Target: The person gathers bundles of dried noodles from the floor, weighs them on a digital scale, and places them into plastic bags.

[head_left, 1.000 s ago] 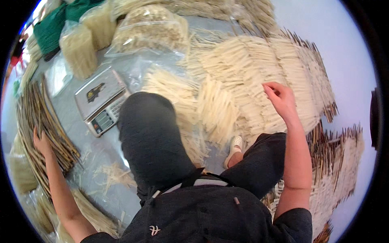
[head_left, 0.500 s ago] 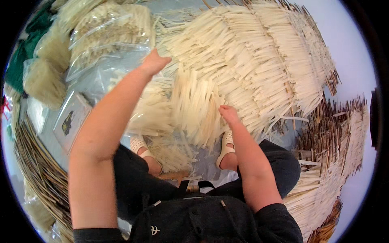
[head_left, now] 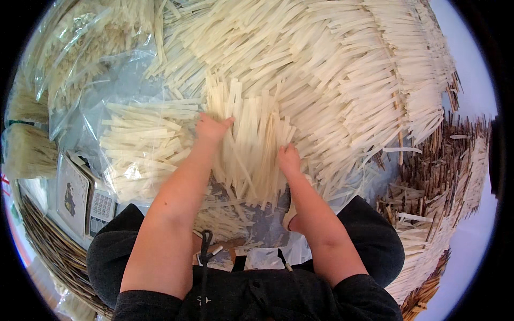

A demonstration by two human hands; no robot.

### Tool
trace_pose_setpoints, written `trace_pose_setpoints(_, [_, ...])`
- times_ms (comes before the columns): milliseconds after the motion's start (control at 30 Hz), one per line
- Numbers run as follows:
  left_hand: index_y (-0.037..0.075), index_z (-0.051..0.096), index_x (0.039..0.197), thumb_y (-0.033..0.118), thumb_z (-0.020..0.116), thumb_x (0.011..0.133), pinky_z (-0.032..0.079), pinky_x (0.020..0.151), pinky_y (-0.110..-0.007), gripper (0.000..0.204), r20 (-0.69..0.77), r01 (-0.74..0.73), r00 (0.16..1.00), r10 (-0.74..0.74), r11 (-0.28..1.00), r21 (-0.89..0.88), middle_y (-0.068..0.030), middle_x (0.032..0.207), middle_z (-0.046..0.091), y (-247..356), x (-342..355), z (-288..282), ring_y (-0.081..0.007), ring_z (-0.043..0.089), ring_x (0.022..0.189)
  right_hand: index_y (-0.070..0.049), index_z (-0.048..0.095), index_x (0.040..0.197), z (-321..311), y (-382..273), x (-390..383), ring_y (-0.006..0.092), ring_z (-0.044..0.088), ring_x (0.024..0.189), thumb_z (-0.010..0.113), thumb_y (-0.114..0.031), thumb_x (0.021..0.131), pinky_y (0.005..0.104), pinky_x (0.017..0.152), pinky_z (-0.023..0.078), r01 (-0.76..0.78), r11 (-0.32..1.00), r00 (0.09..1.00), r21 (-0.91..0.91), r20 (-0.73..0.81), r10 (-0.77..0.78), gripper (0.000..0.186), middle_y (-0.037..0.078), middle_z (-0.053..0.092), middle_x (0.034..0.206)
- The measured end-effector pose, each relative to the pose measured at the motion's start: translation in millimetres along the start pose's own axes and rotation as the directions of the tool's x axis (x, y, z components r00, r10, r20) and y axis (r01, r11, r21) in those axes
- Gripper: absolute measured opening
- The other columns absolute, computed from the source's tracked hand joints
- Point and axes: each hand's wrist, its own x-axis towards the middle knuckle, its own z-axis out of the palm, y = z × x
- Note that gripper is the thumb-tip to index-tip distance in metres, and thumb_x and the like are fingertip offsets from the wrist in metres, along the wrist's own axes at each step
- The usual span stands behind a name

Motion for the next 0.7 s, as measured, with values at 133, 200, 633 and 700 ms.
trace_pose_setpoints(133, [-0.008,0.045,0.129,0.068,0.069,0.067,0.045,0.095,-0.041,0.101,0.088,-0.086,0.992,0.087,0.996,-0.017,-0.0286,0.122,0.056,-2.1,-14.1,2.5,-0.0377,0.057,0.112,0.006,0.057,0.098,6.0,-43.8,1.4,0.0469,0.057,0.098,0.044,-0.03,0.091,0.052,0.086,0.044,-0.032,0.997,0.999,0.069,0.006,0.032,0.039,0.03,0.061,0.102])
trace_pose_setpoints(200, [-0.002,0.055,0.124,0.069,0.065,0.071,0.046,0.093,-0.039,0.089,0.331,-0.229,0.912,0.243,0.97,-0.083,-0.0234,0.118,0.061,2.8,-23.2,-1.7,-0.0363,0.059,0.11,0.006,0.058,0.1,7.2,-45.6,5.4,0.0467,0.057,0.1,0.043,-0.033,0.092,0.0517,0.086,0.044,-0.037,0.992,0.999,0.12,0.043,0.032,0.043,0.031,0.061,0.104])
trace_pose_setpoints(633, [-0.006,0.05,0.126,0.046,0.079,0.069,0.047,0.092,-0.038,0.083,0.303,-0.038,0.923,0.239,0.838,-0.544,-0.0225,0.115,0.062,-50.7,-49.0,41.6,-0.0314,0.062,0.107,0.004,0.06,0.114,-43.4,-67.7,31.3,0.0345,0.066,0.087,0.053,-0.032,0.082,0.043,0.077,0.051,0.125,0.977,0.982,-0.173,0.161,-0.098,0.049,0.023,0.067,0.087])
trace_pose_setpoints(700, [-0.007,0.045,0.127,0.047,0.08,0.067,0.045,0.095,-0.038,0.088,0.236,-0.082,0.944,0.233,0.853,-0.515,-0.0216,0.12,0.06,-54.0,-55.1,36.5,-0.0303,0.059,0.112,0.003,0.06,0.115,-58.8,-101.0,40.3,0.0394,0.063,0.097,0.056,-0.028,0.08,0.0437,0.088,0.048,0.152,0.988,0.985,0.006,-0.086,-0.151,0.047,0.024,0.067,0.096])
